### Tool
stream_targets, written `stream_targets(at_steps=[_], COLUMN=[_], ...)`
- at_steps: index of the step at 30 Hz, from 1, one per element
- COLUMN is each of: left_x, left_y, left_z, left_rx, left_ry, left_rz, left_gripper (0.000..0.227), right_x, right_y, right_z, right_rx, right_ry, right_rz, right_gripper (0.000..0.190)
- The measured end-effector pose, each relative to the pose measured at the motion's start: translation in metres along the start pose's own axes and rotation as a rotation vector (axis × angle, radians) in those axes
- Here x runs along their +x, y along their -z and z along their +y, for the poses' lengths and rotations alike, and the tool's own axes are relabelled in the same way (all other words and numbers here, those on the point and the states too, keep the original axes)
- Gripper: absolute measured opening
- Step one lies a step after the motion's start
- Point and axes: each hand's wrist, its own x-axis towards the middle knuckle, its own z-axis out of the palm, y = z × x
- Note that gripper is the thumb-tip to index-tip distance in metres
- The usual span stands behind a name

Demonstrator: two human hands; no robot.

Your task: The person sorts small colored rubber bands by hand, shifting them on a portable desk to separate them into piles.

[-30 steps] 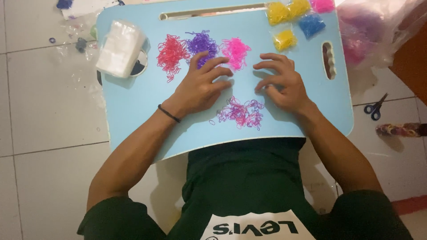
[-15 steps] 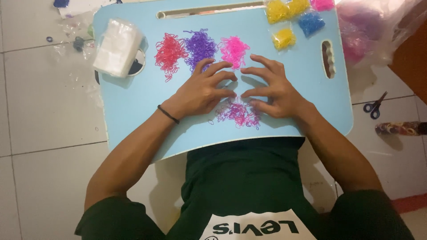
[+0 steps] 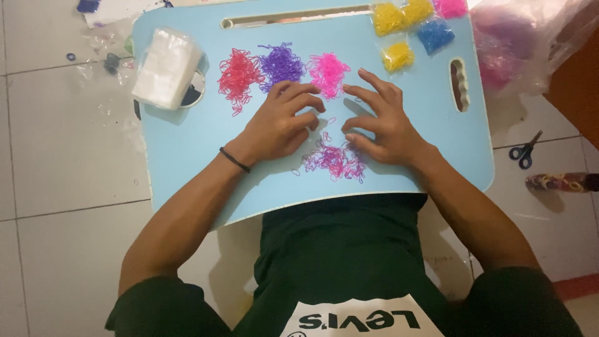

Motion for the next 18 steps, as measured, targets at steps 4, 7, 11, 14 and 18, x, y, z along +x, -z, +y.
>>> stream_targets(at_steps=[4,7,11,14,18], left_x=[0.001,0.0,0.0,0.004,-0.001], left_y=[0.002,0.005,0.005,0.009,0.001], left_z=[-0.002,-0.001,-0.001,0.005,0.003], left_rx=[0.013,0.045,0.062,0.094,0.18], left_ry=[0.032,0.089,0.131,0.166,0.203], left_rz=[0.016,0.007,0.035,0.044,-0.085], left_gripper=[0.021,0.018,0.018,0.021,0.031], right_x=[-0.002,-0.003,-0.004,-0.002,-0.003], right_y=[-0.011,-0.013,-0.014,-0.011,-0.004], right_z=[0.008,0.009,0.008,0.008,0.008], right_rx=[-0.125,-0.127,-0.196,-0.22,-0.189], right_ry=[0.002,-0.033,-0.022,-0.109,-0.152], right_rz=[-0.024,-0.031,-0.059,-0.045,0.115], right_gripper=[0.032,0.041,0.044,0.045,0.022])
